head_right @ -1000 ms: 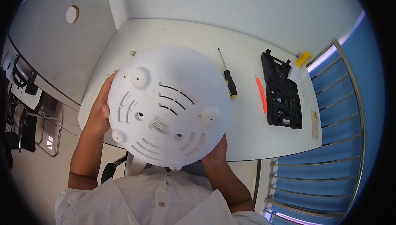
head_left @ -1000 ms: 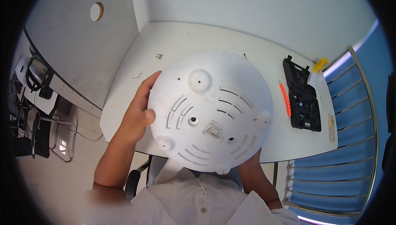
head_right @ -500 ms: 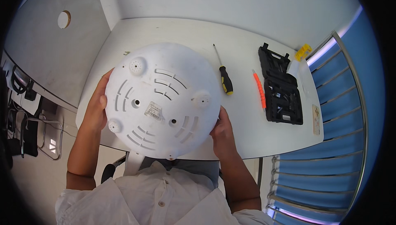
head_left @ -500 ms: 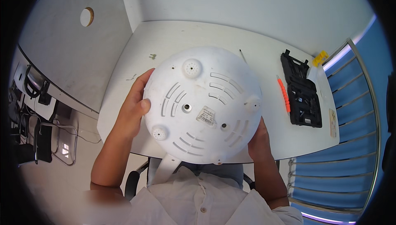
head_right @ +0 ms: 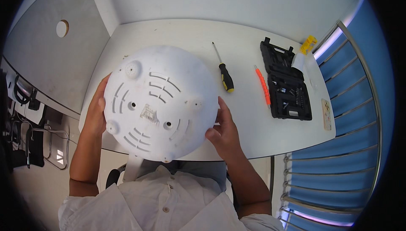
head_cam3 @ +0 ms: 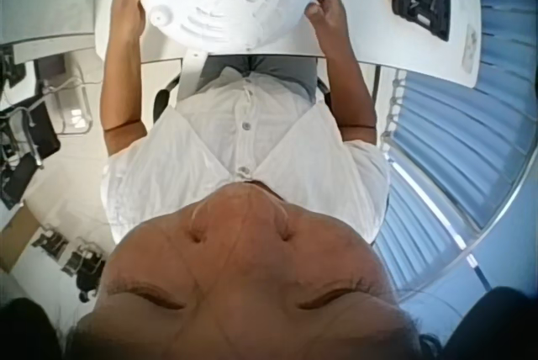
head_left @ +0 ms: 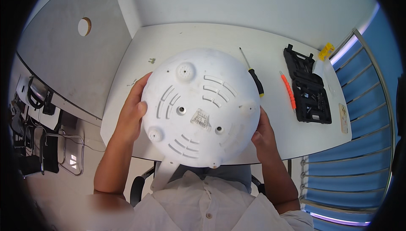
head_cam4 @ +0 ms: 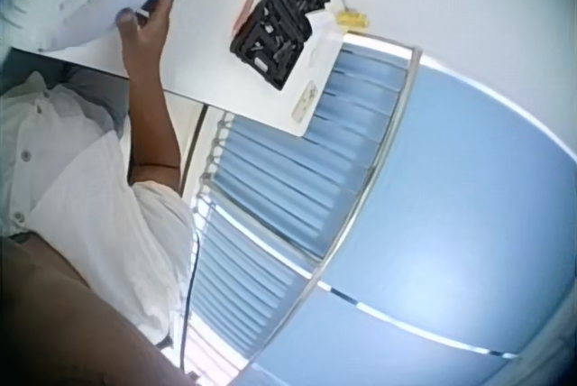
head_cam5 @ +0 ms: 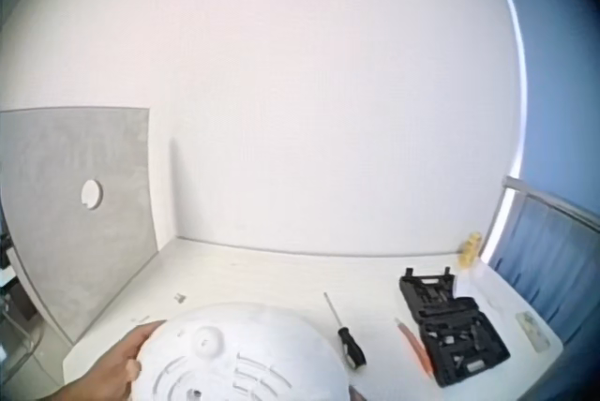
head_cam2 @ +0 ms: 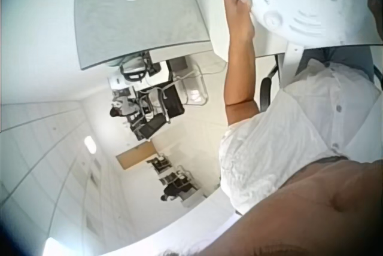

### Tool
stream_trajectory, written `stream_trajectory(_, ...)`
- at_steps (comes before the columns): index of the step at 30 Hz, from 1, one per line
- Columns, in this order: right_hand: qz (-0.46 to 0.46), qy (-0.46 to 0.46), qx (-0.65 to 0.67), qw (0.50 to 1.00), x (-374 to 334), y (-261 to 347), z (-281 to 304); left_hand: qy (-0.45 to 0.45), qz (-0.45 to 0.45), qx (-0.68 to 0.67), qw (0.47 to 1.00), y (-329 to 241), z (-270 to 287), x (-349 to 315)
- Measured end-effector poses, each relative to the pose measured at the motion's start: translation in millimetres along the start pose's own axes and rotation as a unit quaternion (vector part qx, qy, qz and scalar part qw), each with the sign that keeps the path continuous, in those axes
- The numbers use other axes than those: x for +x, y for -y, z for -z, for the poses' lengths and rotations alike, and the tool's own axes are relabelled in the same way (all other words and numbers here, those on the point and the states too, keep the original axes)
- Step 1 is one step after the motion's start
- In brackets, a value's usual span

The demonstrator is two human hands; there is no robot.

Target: The person holds a white circular device and uses a screwdriver to tighten screws on its underside. The person rotates the device to access different screw locations and continues tightening until the end of the clip.

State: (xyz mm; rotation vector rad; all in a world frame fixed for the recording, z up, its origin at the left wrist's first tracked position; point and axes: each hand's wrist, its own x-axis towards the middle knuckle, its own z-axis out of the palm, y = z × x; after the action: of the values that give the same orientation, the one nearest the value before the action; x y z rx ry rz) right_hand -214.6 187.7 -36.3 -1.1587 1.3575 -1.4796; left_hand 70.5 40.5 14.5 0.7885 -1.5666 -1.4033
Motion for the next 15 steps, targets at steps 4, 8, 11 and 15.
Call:
stream_trajectory(4, -0.027, 0.035, -0.088, 0.995, 9, 0, 7, 0.027, 0.043, -0.065, 0.997, 14, 1, 20)
stream_trajectory(8, -0.081, 0.035, -0.129, 0.988, 14, -10, 9, 0.01, 0.099, -0.125, 0.987, 26, -5, 43)
stream_trajectory(11, -0.102, 0.021, -0.139, 0.985, 16, -12, 9, -0.003, 0.108, -0.093, 0.99, 27, -11, 55)
stream_trajectory(15, -0.101, 0.003, -0.171, 0.98, 20, -13, 12, 0.011, 0.137, -0.131, 0.982, 31, -15, 69)
